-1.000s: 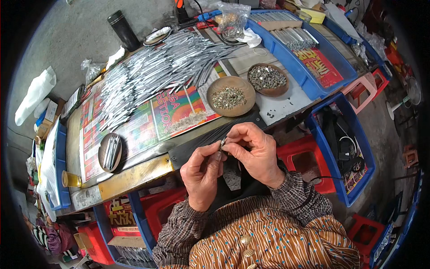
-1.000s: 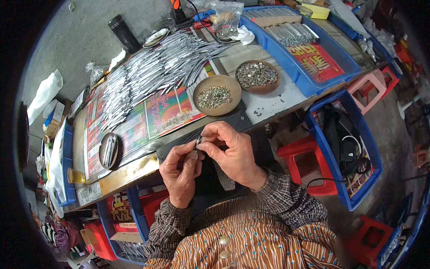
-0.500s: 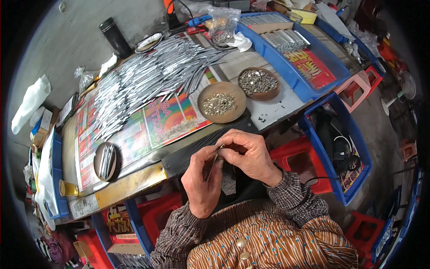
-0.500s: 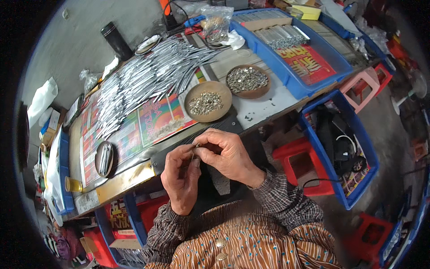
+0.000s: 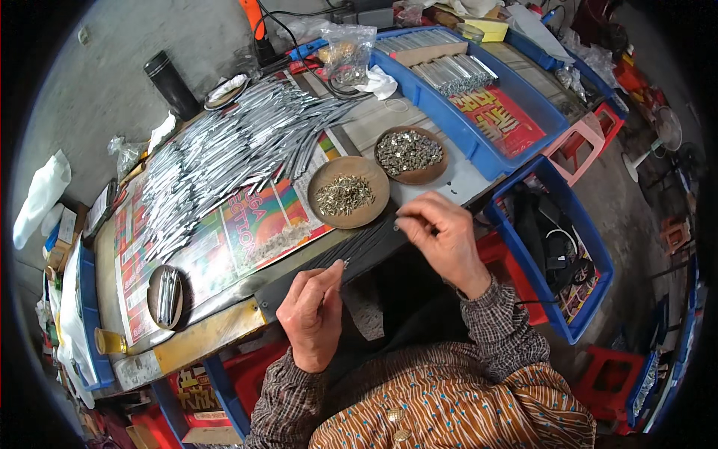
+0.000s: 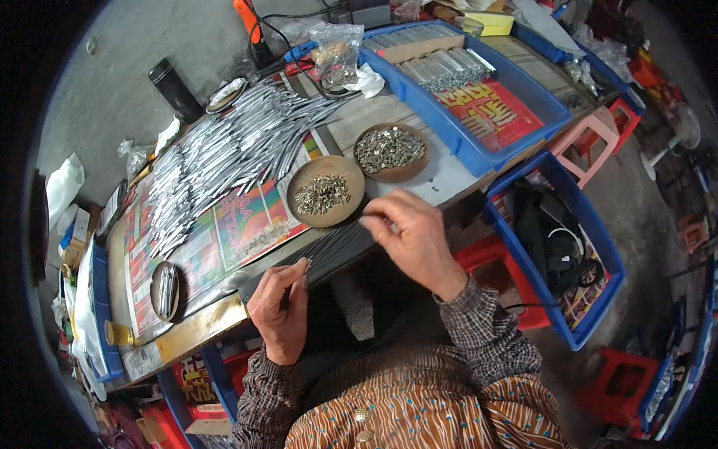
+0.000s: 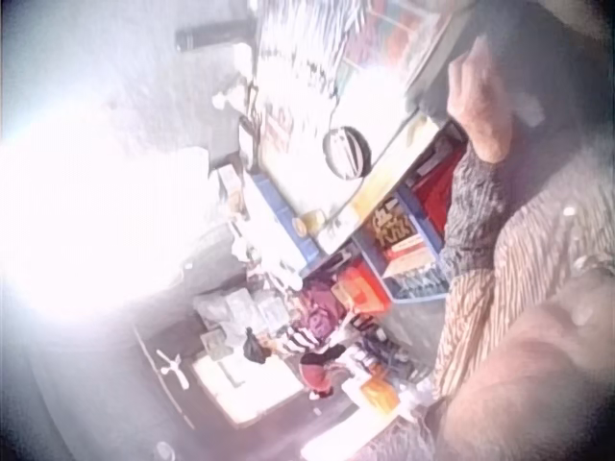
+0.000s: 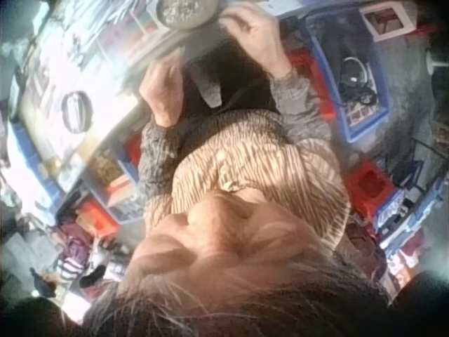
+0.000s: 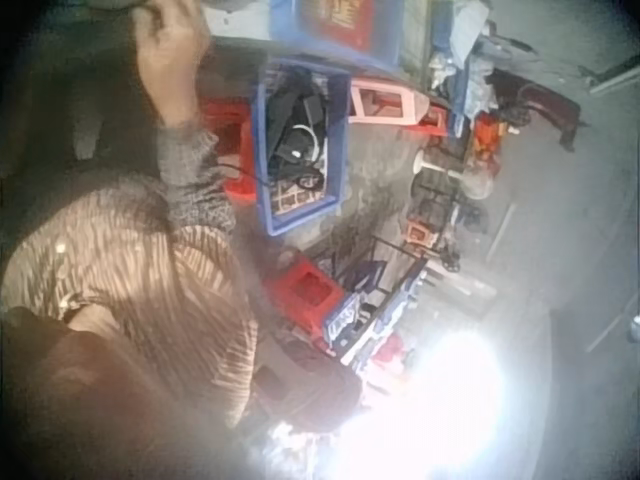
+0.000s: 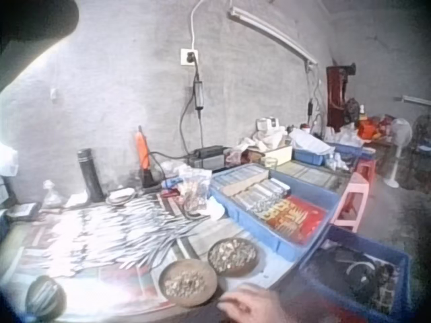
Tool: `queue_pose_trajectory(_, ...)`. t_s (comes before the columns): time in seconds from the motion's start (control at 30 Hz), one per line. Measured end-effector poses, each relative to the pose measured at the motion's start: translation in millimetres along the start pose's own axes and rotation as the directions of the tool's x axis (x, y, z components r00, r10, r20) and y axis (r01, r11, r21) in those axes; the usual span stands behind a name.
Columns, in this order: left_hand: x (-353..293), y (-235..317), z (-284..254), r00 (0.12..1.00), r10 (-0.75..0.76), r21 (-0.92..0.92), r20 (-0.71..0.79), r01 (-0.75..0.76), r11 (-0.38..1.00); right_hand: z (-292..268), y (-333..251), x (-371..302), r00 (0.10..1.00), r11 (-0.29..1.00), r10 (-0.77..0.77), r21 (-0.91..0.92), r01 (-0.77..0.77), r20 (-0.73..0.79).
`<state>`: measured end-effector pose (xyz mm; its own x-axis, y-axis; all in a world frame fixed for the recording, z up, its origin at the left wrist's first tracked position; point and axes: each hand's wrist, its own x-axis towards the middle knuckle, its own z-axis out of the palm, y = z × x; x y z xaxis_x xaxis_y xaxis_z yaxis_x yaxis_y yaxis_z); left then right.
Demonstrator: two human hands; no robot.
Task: The person repeatedly picks up small components from containers and attaches them to metal pins by hand, placing the assembled pieces into a small dish.
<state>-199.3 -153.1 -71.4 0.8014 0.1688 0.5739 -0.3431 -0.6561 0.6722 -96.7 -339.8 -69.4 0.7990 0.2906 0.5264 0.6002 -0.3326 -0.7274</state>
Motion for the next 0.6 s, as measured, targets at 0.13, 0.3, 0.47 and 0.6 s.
queue_pose_trajectory(0.13, 0, -10, -3, 0.999, -0.024, 0.005, 0.024, 0.024, 1.000, -16, 37, 15, 0.970, 0.873, -0.221, -0.464, 0.149, -0.103)
queue_pose_trajectory(0.3, 2, -9, -2, 0.999, -0.047, 0.006, 0.024, 0.046, 0.999, -16, 51, 25, 0.986, 0.824, -0.155, -0.558, 0.094, -0.063)
queue_pose_trajectory(0.47, 2, -9, -2, 0.998, -0.053, 0.023, 0.028, 0.052, 0.998, -12, 56, 24, 0.992, 0.762, -0.125, -0.642, 0.087, -0.014)
queue_pose_trajectory(0.6, 1, -11, -2, 0.997, -0.077, 0.012, 0.026, 0.077, 0.997, -8, 57, 24, 0.982, 0.769, -0.188, -0.625, 0.131, -0.025)
